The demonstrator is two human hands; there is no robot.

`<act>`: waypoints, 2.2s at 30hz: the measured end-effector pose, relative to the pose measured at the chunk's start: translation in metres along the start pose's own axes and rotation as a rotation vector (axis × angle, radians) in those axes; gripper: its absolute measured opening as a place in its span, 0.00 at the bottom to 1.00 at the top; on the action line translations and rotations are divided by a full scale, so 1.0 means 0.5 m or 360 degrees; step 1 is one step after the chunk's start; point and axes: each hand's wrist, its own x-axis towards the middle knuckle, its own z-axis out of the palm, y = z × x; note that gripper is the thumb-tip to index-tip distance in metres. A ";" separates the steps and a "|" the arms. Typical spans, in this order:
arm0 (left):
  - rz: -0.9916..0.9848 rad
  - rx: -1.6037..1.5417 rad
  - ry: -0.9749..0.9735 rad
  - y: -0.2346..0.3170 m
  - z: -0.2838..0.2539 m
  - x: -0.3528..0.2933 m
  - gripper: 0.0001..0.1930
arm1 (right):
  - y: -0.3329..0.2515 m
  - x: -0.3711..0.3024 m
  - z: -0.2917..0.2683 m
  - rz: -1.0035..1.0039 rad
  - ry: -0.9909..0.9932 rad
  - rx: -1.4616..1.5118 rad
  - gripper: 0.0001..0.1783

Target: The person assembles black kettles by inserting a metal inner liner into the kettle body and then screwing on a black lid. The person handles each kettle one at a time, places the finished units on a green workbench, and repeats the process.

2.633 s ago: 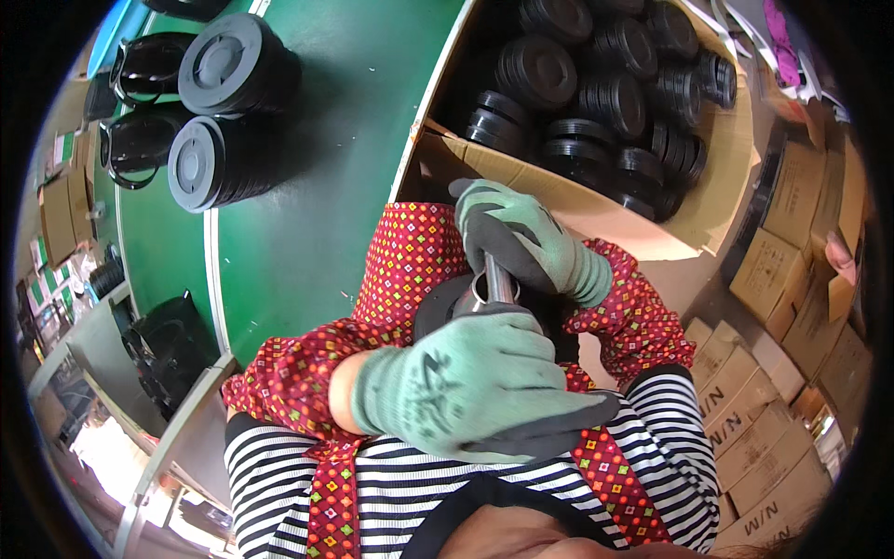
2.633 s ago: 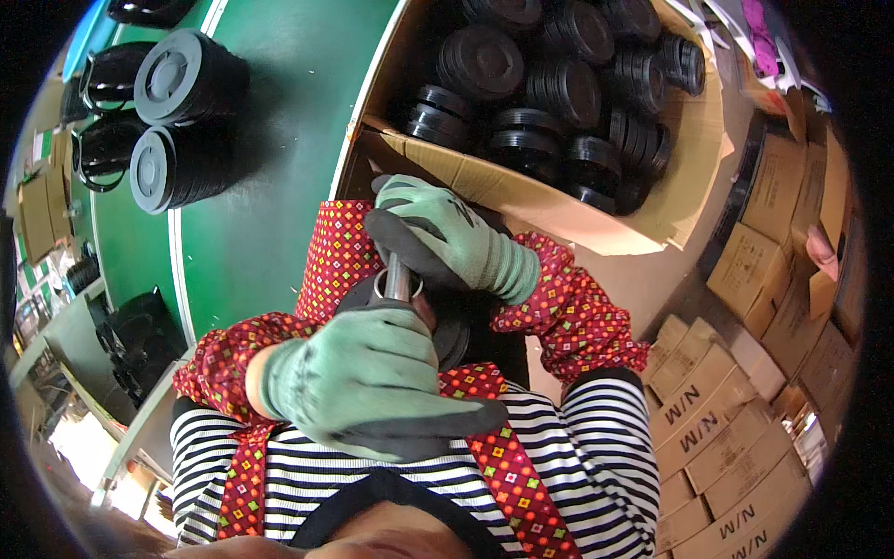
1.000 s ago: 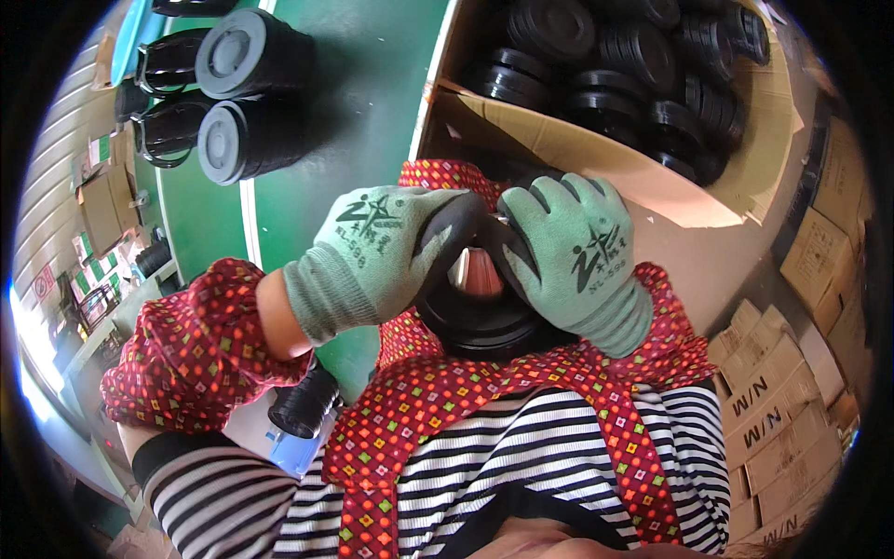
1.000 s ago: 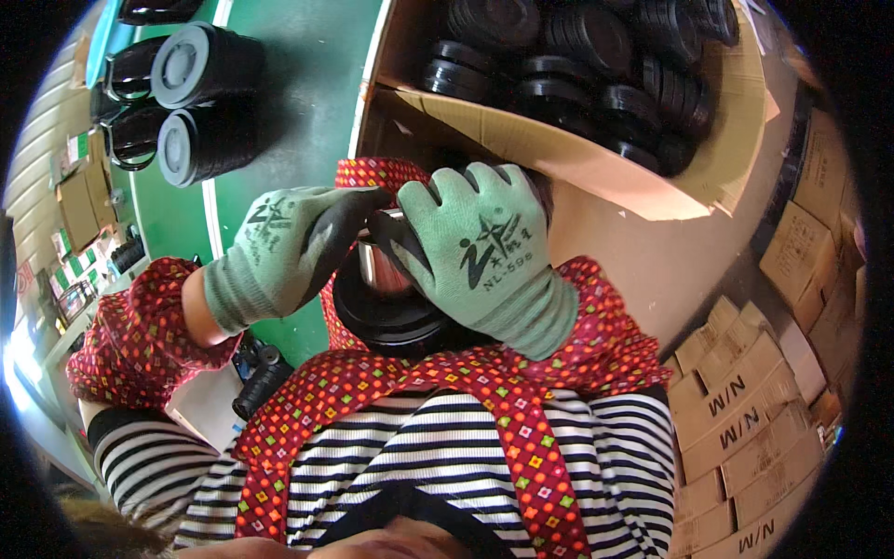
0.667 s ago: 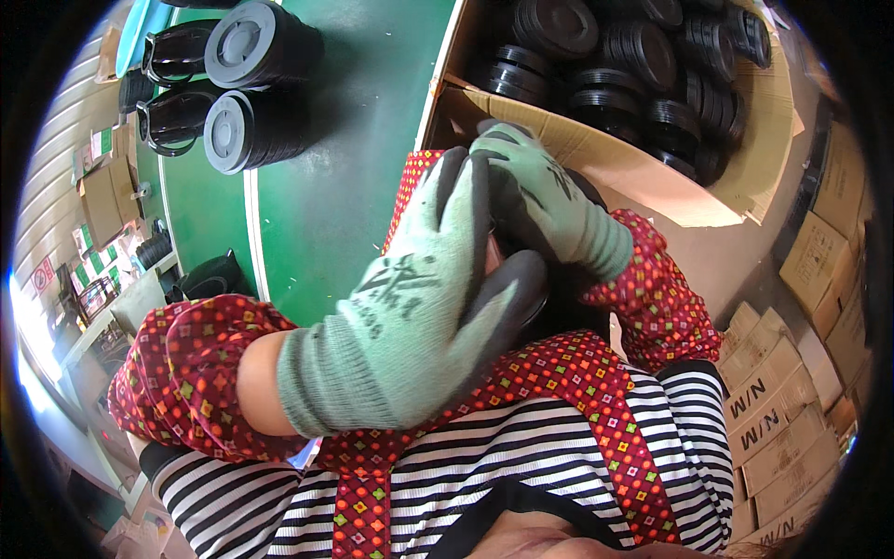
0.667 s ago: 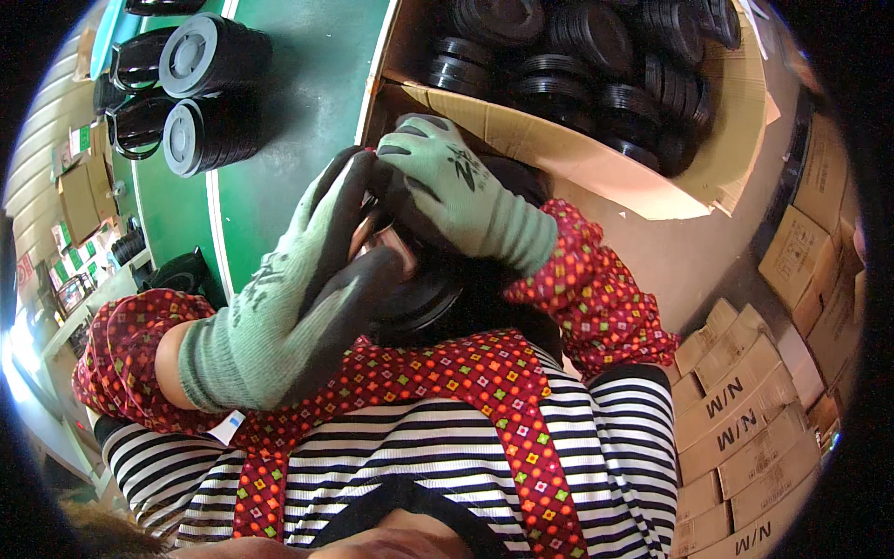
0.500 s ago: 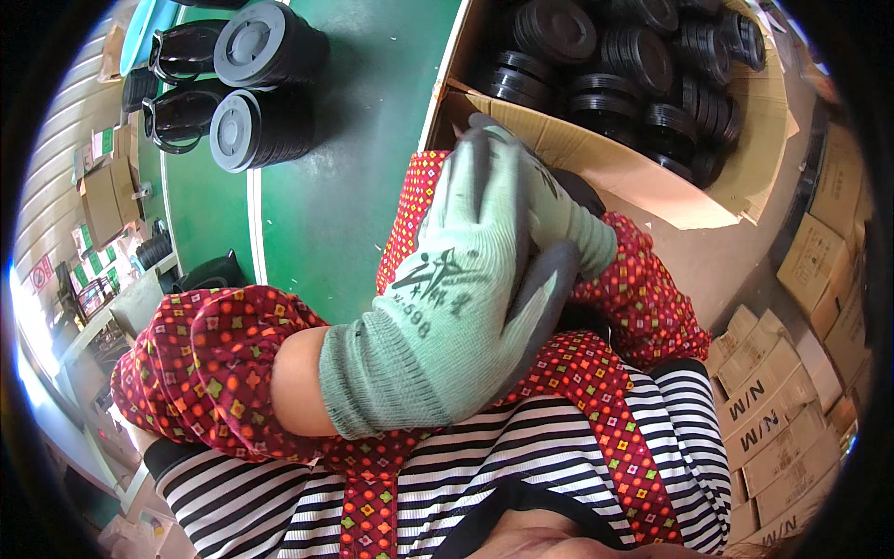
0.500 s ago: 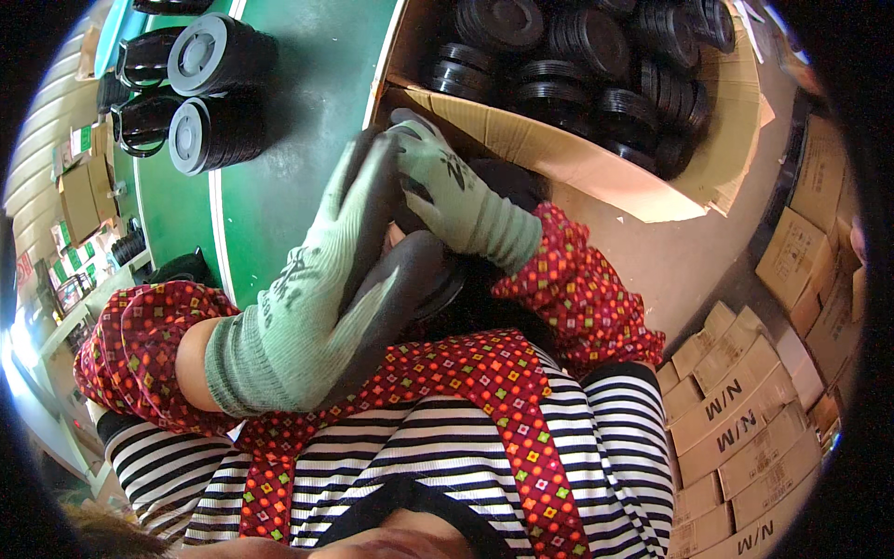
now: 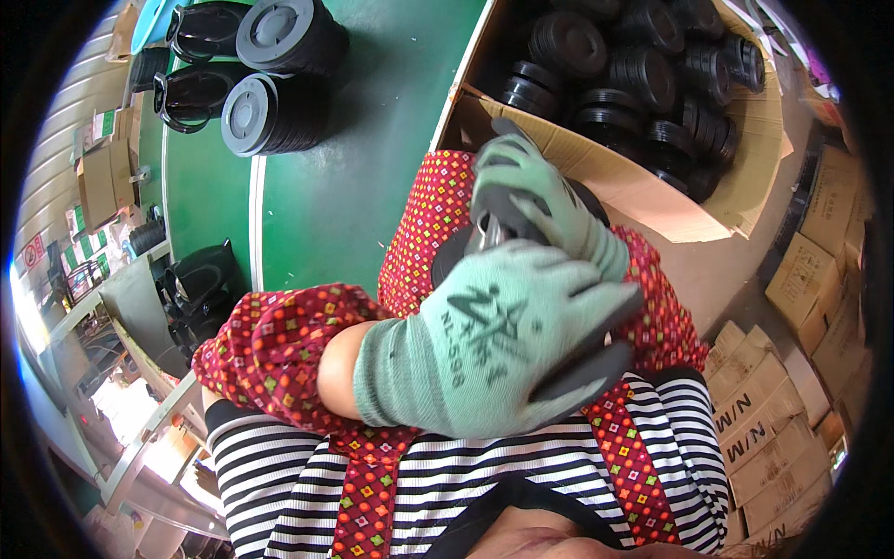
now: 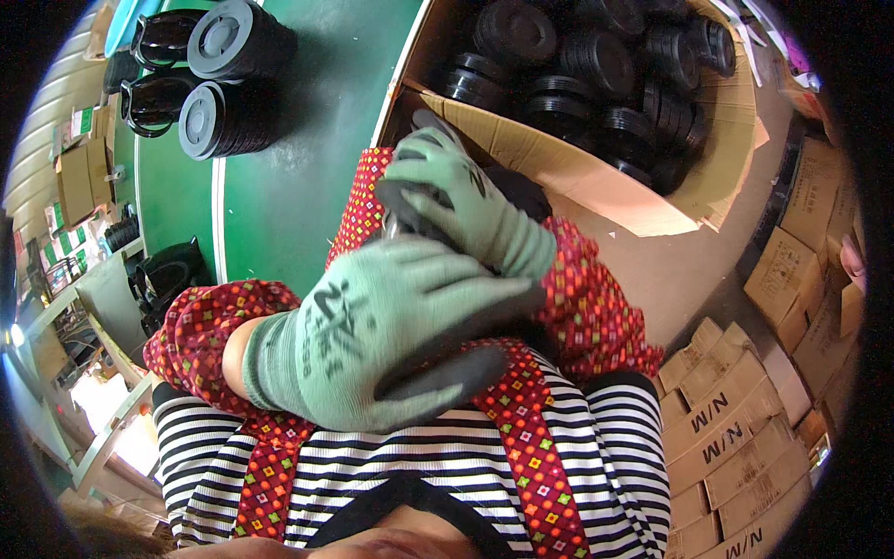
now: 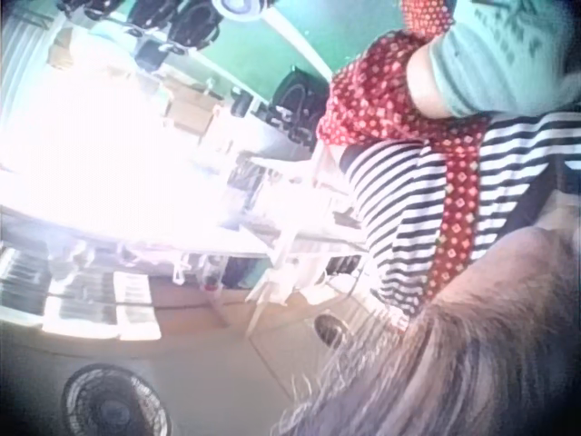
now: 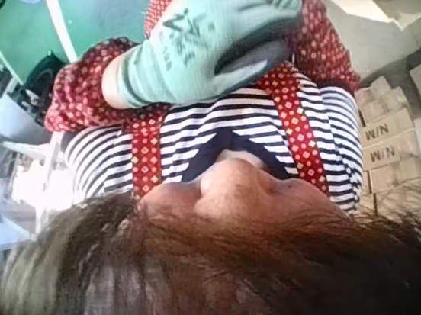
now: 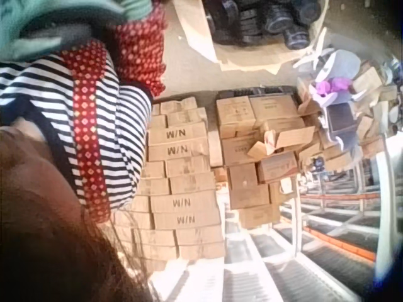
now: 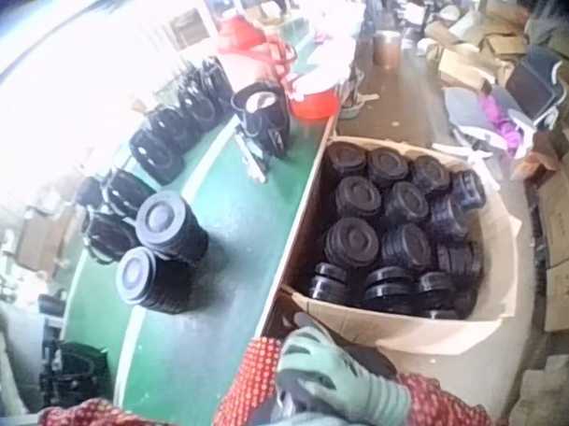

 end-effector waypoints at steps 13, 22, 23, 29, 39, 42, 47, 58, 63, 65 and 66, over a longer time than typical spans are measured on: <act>-0.0625 0.0622 0.0155 -0.014 -0.022 -0.078 0.44 | -0.109 -0.004 -0.033 0.0204 -0.0184 -0.0453 0.32; -0.0488 0.0315 0.0040 -0.132 -0.085 -0.090 0.30 | -0.149 0.016 -0.062 0.0583 -0.0489 -0.0933 0.38; -0.0404 0.0249 0.0045 -0.141 -0.090 -0.085 0.27 | -0.157 0.016 -0.061 0.0673 -0.0530 -0.0945 0.37; -0.0034 0.0425 0.0219 -0.248 -0.081 -0.072 0.23 | -0.148 0.026 -0.050 0.0644 -0.0418 -0.1122 0.34; -0.0441 0.0704 0.1540 -0.290 -0.044 -0.225 0.17 | -0.199 -0.041 -0.078 0.0066 -0.0113 -0.0946 0.55; -0.0549 0.0975 0.1668 -0.418 0.021 -0.299 0.16 | -0.175 -0.124 -0.024 0.0095 -0.0244 -0.0716 0.55; -0.0664 0.1039 0.1516 -0.611 0.100 -0.378 0.19 | -0.137 -0.155 0.026 -0.0154 0.0159 -0.0791 0.39; 0.0066 -0.0259 0.1123 -0.275 0.100 -0.437 0.47 | -0.158 0.056 0.067 0.0533 0.0972 0.0903 0.21; -0.0103 -0.0778 0.1583 -0.250 0.126 -0.543 0.23 | -0.141 0.173 0.276 0.0796 0.0233 0.1577 0.28; -0.0204 -0.0912 0.1788 -0.273 0.097 -0.596 0.24 | -0.063 0.155 0.294 0.0773 0.0170 0.0698 0.24; -0.0293 -0.0832 0.1900 -0.290 0.071 -0.614 0.24 | -0.017 0.147 0.302 0.0826 0.0166 0.0379 0.23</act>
